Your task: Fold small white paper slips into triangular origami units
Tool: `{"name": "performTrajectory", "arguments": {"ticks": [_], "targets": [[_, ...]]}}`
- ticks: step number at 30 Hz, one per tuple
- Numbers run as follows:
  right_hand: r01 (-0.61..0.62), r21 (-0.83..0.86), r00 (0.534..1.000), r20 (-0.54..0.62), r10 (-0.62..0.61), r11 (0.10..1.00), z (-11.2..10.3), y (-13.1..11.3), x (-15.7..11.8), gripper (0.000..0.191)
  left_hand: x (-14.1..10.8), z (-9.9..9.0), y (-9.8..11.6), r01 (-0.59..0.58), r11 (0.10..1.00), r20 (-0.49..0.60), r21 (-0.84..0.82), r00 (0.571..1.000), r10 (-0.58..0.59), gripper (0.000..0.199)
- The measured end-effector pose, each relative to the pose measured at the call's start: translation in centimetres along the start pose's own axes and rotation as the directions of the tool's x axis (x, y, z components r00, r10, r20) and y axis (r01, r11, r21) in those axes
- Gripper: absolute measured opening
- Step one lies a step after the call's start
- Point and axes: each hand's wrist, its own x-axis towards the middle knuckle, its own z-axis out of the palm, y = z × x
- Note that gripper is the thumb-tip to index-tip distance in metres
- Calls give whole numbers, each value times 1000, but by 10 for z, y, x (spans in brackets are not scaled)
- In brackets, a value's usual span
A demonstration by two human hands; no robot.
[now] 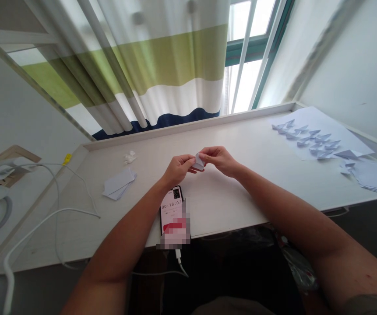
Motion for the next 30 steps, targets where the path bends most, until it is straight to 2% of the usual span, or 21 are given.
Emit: {"name": "performTrajectory", "arguments": {"ticks": [6, 11, 15, 19, 25, 30], "targets": [[15, -12, 1000, -22, -15, 1000, 1, 4, 0, 46, -1, 2, -4, -45, 992, -17, 115, 999, 47, 38], [26, -18, 994, -105, -28, 999, 3, 6, 0, 45, -3, 5, -1, -49, 990, -22, 134, 998, 52, 45], [8, -4, 999, -45, -8, 1000, 4, 5, 0, 48, -2, 4, -2, -33, 991, -43, 133, 998, 39, 52], [1, 6, 1000, 4, -1, 1000, 2, 4, 0, 50, -1, 3, -6, -66, 986, -16, 151, 997, 69, 52], [24, -48, 999, -23, -25, 999, 2, 5, -1, 50, -2, 4, -4, -91, 983, 19, 161, 996, 89, 47], [62, -68, 997, -31, -64, 996, 4, 6, -1, 49, -3, 5, -4, -71, 983, 2, 166, 997, 72, 42]]}}
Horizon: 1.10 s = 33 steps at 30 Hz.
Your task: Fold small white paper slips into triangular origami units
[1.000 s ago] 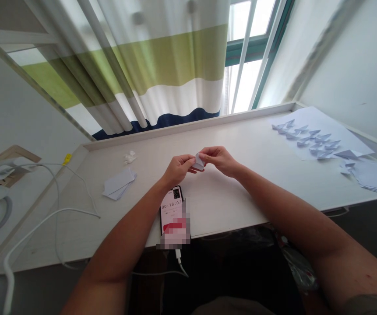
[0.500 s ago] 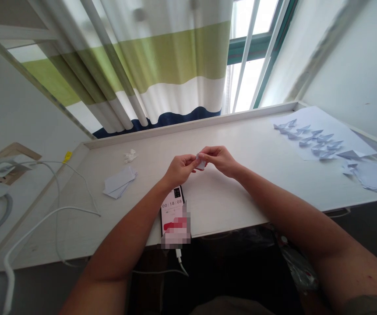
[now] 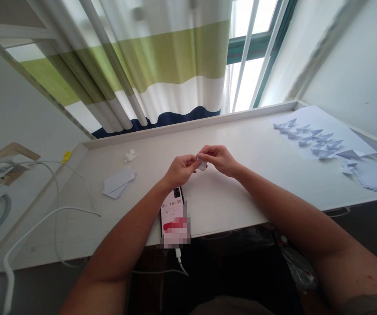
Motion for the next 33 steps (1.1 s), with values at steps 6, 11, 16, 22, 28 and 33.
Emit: {"name": "performTrajectory", "arguments": {"ticks": [6, 11, 16, 22, 28, 33], "targets": [[4, 2, 999, -38, -3, 1000, 4, 3, 0, 51, 2, 2, -4, 24, 1000, -2, -20, 1000, -24, 45], [25, -26, 999, -35, -25, 999, 3, -1, 0, 52, 3, 1, -4, 65, 995, -32, -81, 997, -68, 50], [32, -93, 998, -53, -37, 995, 2, -2, 0, 52, 3, 2, -4, 74, 993, -61, -95, 995, -80, 56], [16, -113, 996, -89, -26, 993, 4, 0, 0, 51, 3, 3, -1, 82, 992, -32, -91, 996, -85, 58], [-2, -153, 992, -121, -17, 988, 6, 0, 1, 52, 2, 4, -1, 54, 998, -64, -18, 996, -55, 57], [-1, -203, 995, -97, -19, 979, 4, 3, 0, 59, 3, 3, -1, 68, 996, -71, -54, 995, -71, 58]]}}
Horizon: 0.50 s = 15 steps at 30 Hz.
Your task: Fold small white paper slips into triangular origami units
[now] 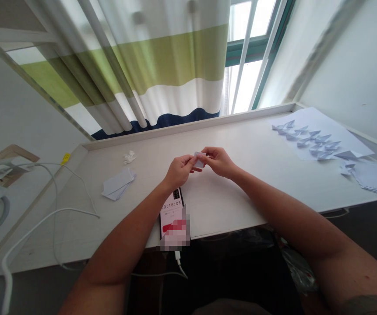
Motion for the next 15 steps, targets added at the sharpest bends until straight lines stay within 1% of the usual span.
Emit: {"name": "performTrajectory", "arguments": {"ticks": [4, 8, 15], "targets": [[21, -25, 1000, 18, -21, 999, -1, 0, -1, 62, 2, -2, -2, 19, 1000, 8, -23, 1000, -19, 60], [33, -55, 999, 33, -31, 998, 0, -1, -1, 62, 2, -3, -2, 36, 999, -3, -24, 999, -36, 58], [23, -74, 1000, 11, -22, 997, 2, -1, -2, 61, 0, -2, 0, 64, 998, -29, -21, 997, -65, 54]]}}
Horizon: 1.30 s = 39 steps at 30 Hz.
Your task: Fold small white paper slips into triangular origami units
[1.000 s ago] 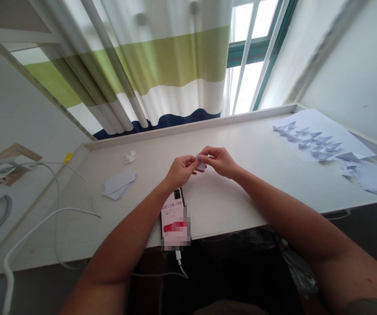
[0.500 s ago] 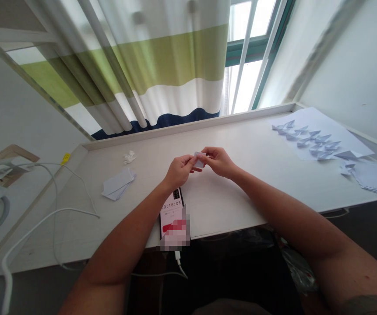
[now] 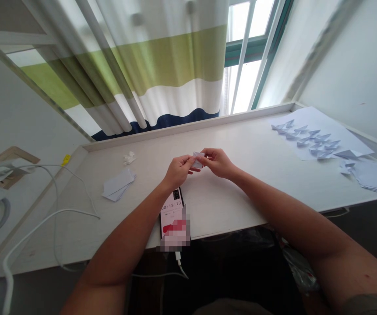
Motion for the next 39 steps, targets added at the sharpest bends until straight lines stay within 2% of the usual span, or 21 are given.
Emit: {"name": "performTrajectory", "arguments": {"ticks": [2, 7, 13, 17, 20, 23, 27, 30, 34, 37, 39], "targets": [[-5, -8, 1000, -5, 5, 1000, 0, -1, 0, 61, 0, 1, 0, -12, 1000, -30, 29, 999, 13, 51], [-10, -14, 1000, 20, 11, 1000, 0, -4, 1, 60, 1, 2, 1, -139, 985, -186, 103, 970, 156, 35], [28, -59, 999, 45, -25, 998, 0, -4, 1, 64, 4, 2, -2, -167, 984, -204, 55, 963, 175, 39], [46, -148, 996, 83, -34, 988, -1, -6, -2, 62, 6, -1, -3, -193, 977, -237, 91, 949, 209, 45], [86, -151, 992, 102, -71, 985, -3, -7, -3, 60, 7, -2, -3, -200, 976, -246, 89, 945, 216, 46], [110, -174, 991, 92, -95, 979, -3, -5, -2, 59, 5, -1, -2, -193, 977, -269, 93, 940, 212, 41], [156, -261, 988, 53, -147, 953, -1, -1, 0, 57, 1, 3, 3, -181, 957, -359, 226, 898, 254, 25], [206, -312, 978, 27, -208, 927, -1, -1, 0, 49, -3, 4, 7, -175, 942, -373, 285, 886, 277, 20], [240, -393, 965, -2, -262, 888, -2, -1, -1, 35, -6, 7, 11, -167, 953, -329, 253, 912, 247, 24], [292, -504, 944, 16, -329, 813, -4, 2, 0, 19, -6, 9, 11, -154, 968, -308, 198, 928, 210, 28], [347, -576, 915, 35, -402, 740, -5, 3, 0, 8, -5, 10, 11, -148, 978, -304, 148, 934, 188, 29]]}}
